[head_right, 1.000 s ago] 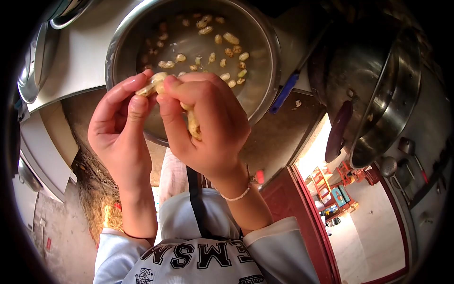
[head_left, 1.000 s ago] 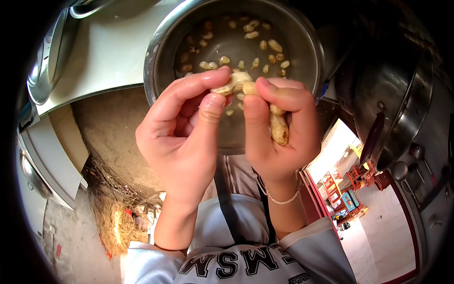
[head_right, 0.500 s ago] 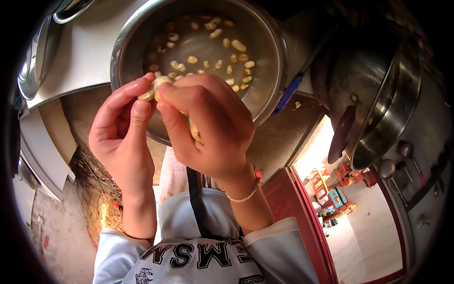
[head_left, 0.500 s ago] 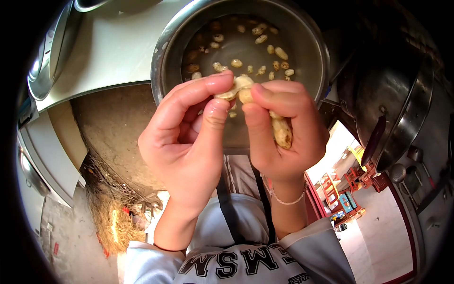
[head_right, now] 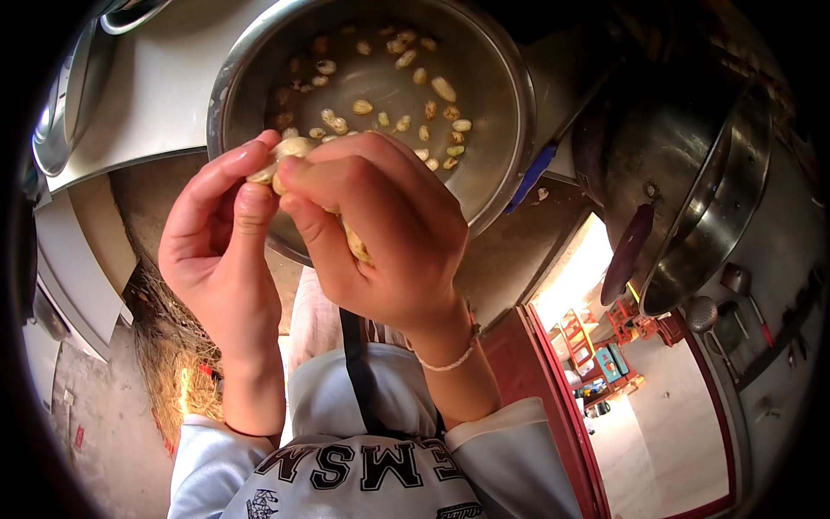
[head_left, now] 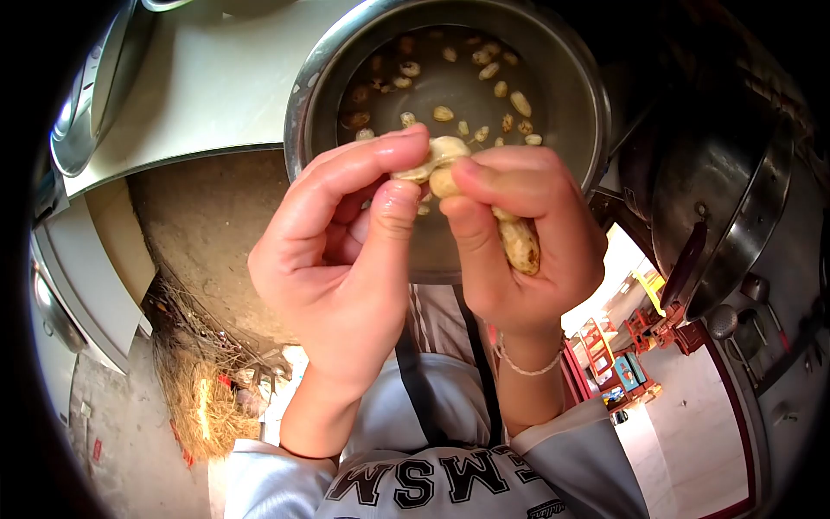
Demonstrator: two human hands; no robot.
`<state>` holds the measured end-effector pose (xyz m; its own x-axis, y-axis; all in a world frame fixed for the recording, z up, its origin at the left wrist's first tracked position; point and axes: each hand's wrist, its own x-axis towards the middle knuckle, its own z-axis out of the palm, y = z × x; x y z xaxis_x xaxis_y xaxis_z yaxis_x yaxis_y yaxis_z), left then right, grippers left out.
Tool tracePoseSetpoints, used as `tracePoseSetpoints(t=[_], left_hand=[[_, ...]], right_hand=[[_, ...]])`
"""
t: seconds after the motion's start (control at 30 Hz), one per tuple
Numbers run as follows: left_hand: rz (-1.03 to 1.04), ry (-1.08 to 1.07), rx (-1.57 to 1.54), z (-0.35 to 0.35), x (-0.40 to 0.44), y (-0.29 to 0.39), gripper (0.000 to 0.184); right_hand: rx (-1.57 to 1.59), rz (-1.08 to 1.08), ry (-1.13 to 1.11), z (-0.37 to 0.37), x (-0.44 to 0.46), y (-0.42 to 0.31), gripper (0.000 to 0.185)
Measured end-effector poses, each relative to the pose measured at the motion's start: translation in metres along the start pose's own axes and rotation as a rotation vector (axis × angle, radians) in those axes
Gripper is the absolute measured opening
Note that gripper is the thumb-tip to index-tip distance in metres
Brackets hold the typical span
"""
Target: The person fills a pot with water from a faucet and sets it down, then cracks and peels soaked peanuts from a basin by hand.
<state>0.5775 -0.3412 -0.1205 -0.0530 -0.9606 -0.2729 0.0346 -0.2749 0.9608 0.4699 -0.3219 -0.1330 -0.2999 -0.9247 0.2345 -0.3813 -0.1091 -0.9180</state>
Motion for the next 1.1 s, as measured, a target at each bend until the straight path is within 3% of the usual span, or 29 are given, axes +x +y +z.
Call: tracePoseSetpoints(t=[0.33, 0.53, 0.7, 0.83, 0.9, 1.1], left_hand=[[0.128, -0.052, 0.084, 0.0, 0.003, 0.0, 0.014], [0.184, -0.148, 0.146, 0.0, 0.004, 0.006, 0.014], [0.174, -0.155, 0.193, 0.002, -0.003, 0.007, 0.017], [0.091, -0.053, -0.009, 0.006, -0.004, 0.007, 0.02], [0.017, -0.027, -0.073, 0.007, -0.004, 0.008, 0.019], [0.078, -0.042, -0.091, 0.005, -0.003, 0.004, 0.018]], right_hand=[[0.007, -0.006, 0.015, -0.001, 0.0, 0.0, 0.012], [-0.013, -0.187, -0.003, -0.008, 0.0, 0.003, 0.015], [0.047, -0.069, -0.057, -0.014, 0.005, -0.002, 0.015], [0.26, 0.107, -0.042, -0.016, 0.005, -0.006, 0.016], [0.254, 0.073, -0.034, -0.014, 0.003, -0.005, 0.016], [0.17, -0.008, -0.049, -0.011, 0.005, -0.002, 0.015]])
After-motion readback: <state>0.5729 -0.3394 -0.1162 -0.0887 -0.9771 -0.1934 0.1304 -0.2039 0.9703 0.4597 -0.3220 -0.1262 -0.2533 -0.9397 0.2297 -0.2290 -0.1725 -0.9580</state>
